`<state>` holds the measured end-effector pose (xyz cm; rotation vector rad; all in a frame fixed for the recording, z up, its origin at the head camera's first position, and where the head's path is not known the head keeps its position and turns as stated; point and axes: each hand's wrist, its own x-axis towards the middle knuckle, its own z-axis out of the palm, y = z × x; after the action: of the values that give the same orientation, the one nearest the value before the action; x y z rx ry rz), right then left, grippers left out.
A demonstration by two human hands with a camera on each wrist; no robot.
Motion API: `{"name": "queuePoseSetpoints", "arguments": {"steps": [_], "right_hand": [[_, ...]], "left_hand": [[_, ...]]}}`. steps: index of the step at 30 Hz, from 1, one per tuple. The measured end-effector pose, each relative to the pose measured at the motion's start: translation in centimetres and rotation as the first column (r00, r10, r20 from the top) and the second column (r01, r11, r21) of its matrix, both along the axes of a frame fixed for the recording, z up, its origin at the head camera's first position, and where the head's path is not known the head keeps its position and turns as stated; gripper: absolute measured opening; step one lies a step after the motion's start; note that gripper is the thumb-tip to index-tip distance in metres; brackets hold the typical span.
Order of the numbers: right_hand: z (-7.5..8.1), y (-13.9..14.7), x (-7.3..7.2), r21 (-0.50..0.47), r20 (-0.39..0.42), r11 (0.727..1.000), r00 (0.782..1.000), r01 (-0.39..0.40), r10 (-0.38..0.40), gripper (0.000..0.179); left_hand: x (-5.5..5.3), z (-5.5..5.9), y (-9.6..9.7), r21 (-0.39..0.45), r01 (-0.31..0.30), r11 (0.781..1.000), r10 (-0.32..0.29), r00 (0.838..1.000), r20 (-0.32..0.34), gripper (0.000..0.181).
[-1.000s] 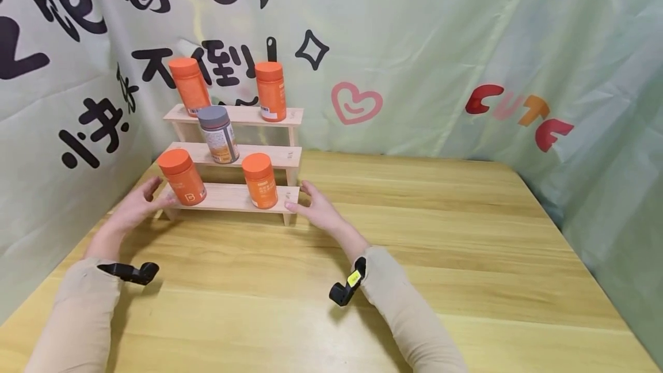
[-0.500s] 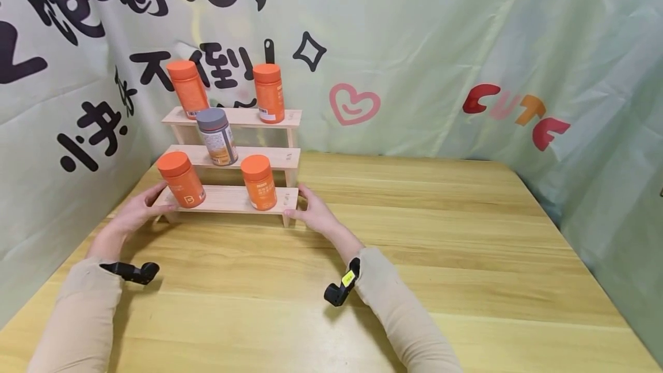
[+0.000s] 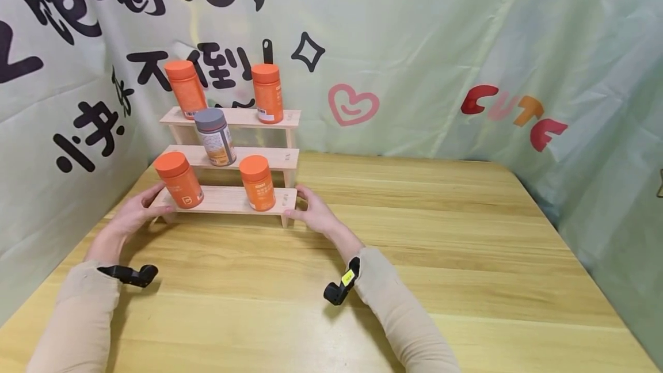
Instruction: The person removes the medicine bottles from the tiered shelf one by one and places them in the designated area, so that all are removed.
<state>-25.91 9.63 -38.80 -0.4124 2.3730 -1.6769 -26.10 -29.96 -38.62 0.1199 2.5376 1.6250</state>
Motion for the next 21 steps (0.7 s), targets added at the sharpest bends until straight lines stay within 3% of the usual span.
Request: {"name": "queuePoseSetpoints", "arguments": {"steps": [10, 21], "right_hand": [[-0.1, 0.1, 0.2, 0.007, 0.009, 1.000, 1.000, -0.003, 0.003, 0.074], [-0.1, 1.1, 0.9, 0.014, -0.008, 1.000, 1.000, 0.020, -0.020, 0.072]], "left_hand": [[0.6, 0.1, -0.2, -0.025, -0.009, 1.000, 0.009, 1.000, 0.013, 0.092], [0.9, 0.0, 0.6, -0.035, 0.016, 0.999, -0.017, 0.999, -0.029, 0.088]]}}
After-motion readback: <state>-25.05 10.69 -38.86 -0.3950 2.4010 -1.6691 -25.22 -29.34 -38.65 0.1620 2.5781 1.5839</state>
